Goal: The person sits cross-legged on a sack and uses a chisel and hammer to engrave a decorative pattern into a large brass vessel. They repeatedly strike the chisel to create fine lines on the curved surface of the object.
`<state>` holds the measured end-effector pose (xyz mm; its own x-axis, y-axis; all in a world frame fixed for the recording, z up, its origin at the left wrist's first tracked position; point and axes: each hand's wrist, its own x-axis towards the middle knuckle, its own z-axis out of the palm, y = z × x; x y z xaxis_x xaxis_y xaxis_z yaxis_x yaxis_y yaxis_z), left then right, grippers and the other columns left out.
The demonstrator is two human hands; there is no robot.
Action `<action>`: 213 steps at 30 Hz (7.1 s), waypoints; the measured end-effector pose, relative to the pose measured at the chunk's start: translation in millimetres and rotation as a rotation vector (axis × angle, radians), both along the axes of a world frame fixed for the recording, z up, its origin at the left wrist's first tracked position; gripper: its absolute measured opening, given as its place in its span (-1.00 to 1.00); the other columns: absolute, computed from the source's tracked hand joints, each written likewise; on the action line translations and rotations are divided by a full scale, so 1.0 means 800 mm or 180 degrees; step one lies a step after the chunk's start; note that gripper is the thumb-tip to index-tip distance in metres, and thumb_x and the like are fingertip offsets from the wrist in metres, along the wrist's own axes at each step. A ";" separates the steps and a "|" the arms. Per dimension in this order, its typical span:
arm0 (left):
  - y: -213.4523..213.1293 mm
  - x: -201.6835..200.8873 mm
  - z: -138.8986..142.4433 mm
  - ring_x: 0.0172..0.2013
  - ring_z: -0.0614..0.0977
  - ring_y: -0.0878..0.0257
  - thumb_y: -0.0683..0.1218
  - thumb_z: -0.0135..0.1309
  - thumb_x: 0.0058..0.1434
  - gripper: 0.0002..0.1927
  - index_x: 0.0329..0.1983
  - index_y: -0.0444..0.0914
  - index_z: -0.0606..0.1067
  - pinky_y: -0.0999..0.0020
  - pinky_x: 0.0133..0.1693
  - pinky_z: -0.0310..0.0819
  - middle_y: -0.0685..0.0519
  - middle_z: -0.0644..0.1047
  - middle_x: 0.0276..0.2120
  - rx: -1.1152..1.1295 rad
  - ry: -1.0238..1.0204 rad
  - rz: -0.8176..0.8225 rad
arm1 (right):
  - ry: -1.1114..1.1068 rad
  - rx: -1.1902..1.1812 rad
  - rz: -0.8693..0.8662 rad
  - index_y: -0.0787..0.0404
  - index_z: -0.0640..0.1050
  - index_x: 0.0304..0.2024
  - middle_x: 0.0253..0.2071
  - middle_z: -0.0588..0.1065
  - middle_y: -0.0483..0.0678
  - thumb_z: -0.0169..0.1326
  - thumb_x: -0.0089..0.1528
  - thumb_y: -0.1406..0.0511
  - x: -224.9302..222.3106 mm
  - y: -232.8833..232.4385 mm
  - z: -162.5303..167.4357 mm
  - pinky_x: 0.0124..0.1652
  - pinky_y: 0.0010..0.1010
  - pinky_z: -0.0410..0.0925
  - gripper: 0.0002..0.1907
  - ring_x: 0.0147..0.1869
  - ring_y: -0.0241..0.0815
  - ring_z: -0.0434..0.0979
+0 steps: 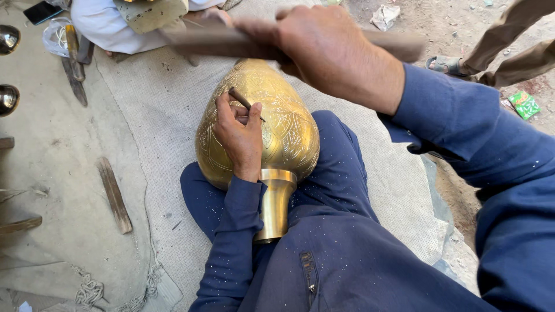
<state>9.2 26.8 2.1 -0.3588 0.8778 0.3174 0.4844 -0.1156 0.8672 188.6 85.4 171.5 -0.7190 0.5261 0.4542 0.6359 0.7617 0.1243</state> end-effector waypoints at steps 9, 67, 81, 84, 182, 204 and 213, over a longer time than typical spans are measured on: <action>0.020 -0.006 0.008 -0.50 0.68 0.33 -0.25 0.30 0.16 -0.51 0.18 -0.27 0.49 0.43 -0.47 0.52 0.04 0.63 -0.49 -0.0326 -0.0431 -0.0732 | -0.0275 -0.0447 -0.0416 -0.11 0.63 0.24 -0.29 0.63 0.00 0.37 0.16 0.22 0.034 0.015 -0.019 -0.36 -0.17 0.44 -0.44 -0.31 -0.01 0.64; -0.208 -0.139 -0.124 -0.36 0.60 0.39 -0.29 0.25 0.23 -0.69 0.04 -0.43 0.52 0.53 -0.24 0.52 0.03 0.59 -0.38 -0.0544 -0.1244 0.0881 | 0.3197 -0.3316 -0.1629 0.29 0.56 0.04 -0.43 0.51 -0.20 0.31 0.16 0.29 0.077 -0.213 -0.295 -0.22 -0.51 0.38 -0.58 -0.33 -0.44 0.48; -0.104 -0.092 -0.022 -0.28 0.69 0.32 -0.29 0.19 0.29 -0.69 0.09 -0.38 0.46 0.46 -0.27 0.63 0.03 0.60 -0.26 -0.0113 -0.1513 -0.0451 | 0.2859 -0.3783 -0.1735 0.30 0.60 -0.08 -0.34 0.57 -0.14 0.41 0.08 0.24 0.072 -0.221 -0.286 -0.15 -0.46 0.40 -0.58 -0.22 -0.36 0.52; -0.087 -0.090 -0.009 -0.25 0.70 0.34 -0.29 0.17 0.30 -0.68 0.10 -0.37 0.47 0.48 -0.24 0.66 0.05 0.62 -0.26 -0.0175 -0.1491 -0.0707 | 0.2867 -0.3417 -0.1689 0.32 0.56 0.03 -0.28 0.56 -0.16 0.38 0.10 0.25 0.078 -0.219 -0.288 -0.15 -0.46 0.38 -0.50 -0.18 -0.35 0.50; 0.036 -0.057 0.039 -0.57 0.53 0.40 -0.17 0.36 0.08 -0.51 0.12 -0.20 0.59 0.42 -0.45 0.45 0.10 0.57 -0.52 -0.0768 0.0637 -0.2882 | 0.3174 -0.2787 -0.1645 0.05 0.31 0.48 0.07 0.54 0.16 0.32 0.15 0.32 0.104 -0.180 -0.203 -0.02 -0.30 0.47 -0.15 0.00 -0.15 0.58; 0.032 -0.059 0.046 -0.53 0.53 0.39 -0.17 0.35 0.06 -0.47 0.15 -0.13 0.58 0.39 -0.39 0.49 0.10 0.58 -0.51 -0.0926 0.0595 -0.3042 | 0.2224 -0.2326 -0.1722 0.05 0.33 0.44 0.05 0.59 0.05 0.37 0.14 0.37 0.092 -0.202 -0.195 -0.04 -0.35 0.45 -0.16 -0.04 -0.26 0.60; 0.030 -0.065 0.038 -0.49 0.56 0.37 -0.19 0.31 0.15 -0.52 0.18 -0.17 0.57 0.42 -0.37 0.48 0.08 0.60 -0.48 -0.0668 0.0593 -0.3063 | 0.2059 -0.2435 -0.2098 -0.04 0.34 0.47 -0.12 0.55 0.19 0.36 0.12 0.30 0.093 -0.203 -0.216 -0.12 -0.26 0.46 -0.13 -0.12 -0.04 0.59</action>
<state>-42.7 50.7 32.6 0.5730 0.8132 0.1017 0.3954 -0.3830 0.8348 263.2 -77.3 -1.5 0.0364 0.9985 0.0410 0.7091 0.0031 -0.7051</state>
